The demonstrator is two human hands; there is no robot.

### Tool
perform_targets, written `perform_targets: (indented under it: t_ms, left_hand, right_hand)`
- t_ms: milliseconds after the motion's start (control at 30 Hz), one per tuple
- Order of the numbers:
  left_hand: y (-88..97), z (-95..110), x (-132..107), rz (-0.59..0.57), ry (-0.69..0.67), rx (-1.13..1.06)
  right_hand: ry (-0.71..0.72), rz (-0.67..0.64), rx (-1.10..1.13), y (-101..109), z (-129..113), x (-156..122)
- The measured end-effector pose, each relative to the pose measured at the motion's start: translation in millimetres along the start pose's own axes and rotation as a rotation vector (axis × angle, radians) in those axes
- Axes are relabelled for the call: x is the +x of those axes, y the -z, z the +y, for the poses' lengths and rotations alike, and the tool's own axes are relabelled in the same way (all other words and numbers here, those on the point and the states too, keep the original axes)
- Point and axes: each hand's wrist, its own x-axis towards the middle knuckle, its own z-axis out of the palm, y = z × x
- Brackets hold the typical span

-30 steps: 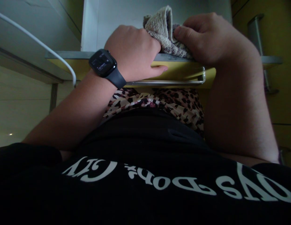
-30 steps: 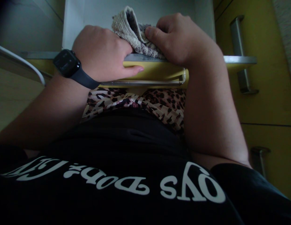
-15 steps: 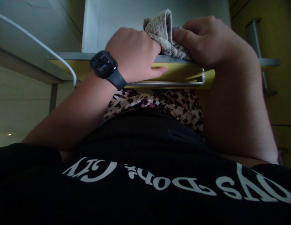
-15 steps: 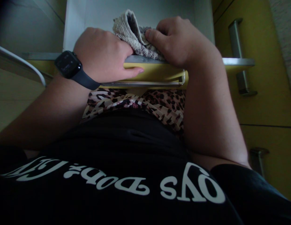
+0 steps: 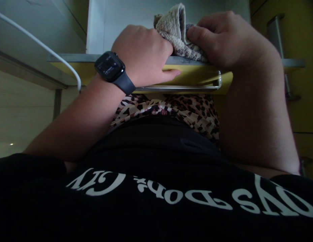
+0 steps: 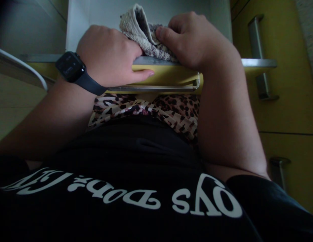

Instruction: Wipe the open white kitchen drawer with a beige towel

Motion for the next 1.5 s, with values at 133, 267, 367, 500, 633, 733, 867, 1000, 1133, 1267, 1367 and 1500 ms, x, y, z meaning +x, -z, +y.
perform_targets:
  t_ms: [133,267,367,500,633,733,867,1000,1133,1267,1367,1500]
  left_hand:
    - [-0.2,-0.3,0.1,0.001,-0.006,0.004]
    - [-0.4,-0.8,1.0,0.002,-0.005,0.000]
    - [-0.4,-0.9,1.4,-0.002,0.000,-0.008]
    - [-0.9,-1.4,1.3,0.003,-0.015,-0.006]
    - [-2.1,-2.3,1.0,0.004,-0.014,0.003]
    - [-2.6,-2.7,0.9,-0.001,-0.002,0.001]
    - [-2.8,-3.0,1.2,0.014,-0.020,-0.011]
    - [-2.2,-2.7,1.9,0.022,-0.028,-0.008]
    - [-0.3,-2.1,2.0,0.011,-0.018,0.000]
    - [0.3,-1.9,1.1,-0.004,0.000,0.006]
    - [-0.5,-1.9,0.5,-0.010,0.006,0.011]
    - [-1.1,-1.8,0.2,-0.010,0.006,0.012]
  right_hand:
    - [0.008,-0.010,0.010,0.8,-0.6,-0.2]
    - [0.033,0.002,0.009,0.6,0.4,-0.1]
    - [0.033,0.005,0.003,-0.3,1.5,0.1]
    - [0.036,0.014,0.001,-0.8,1.7,0.4]
    - [0.032,0.003,-0.010,-0.2,0.7,0.1]
    - [0.029,-0.001,-0.001,-0.6,0.3,-0.2]
    - [-0.002,0.023,-0.025,-1.5,1.4,0.1]
    - [-0.007,0.014,-0.018,-0.9,2.2,0.3]
    - [0.020,0.006,-0.012,-1.0,1.6,0.8]
    - [0.019,0.013,-0.012,-1.5,1.7,1.6]
    - [0.018,0.006,-0.015,-1.0,1.9,1.2]
    - [0.016,0.000,-0.007,0.1,1.6,0.3]
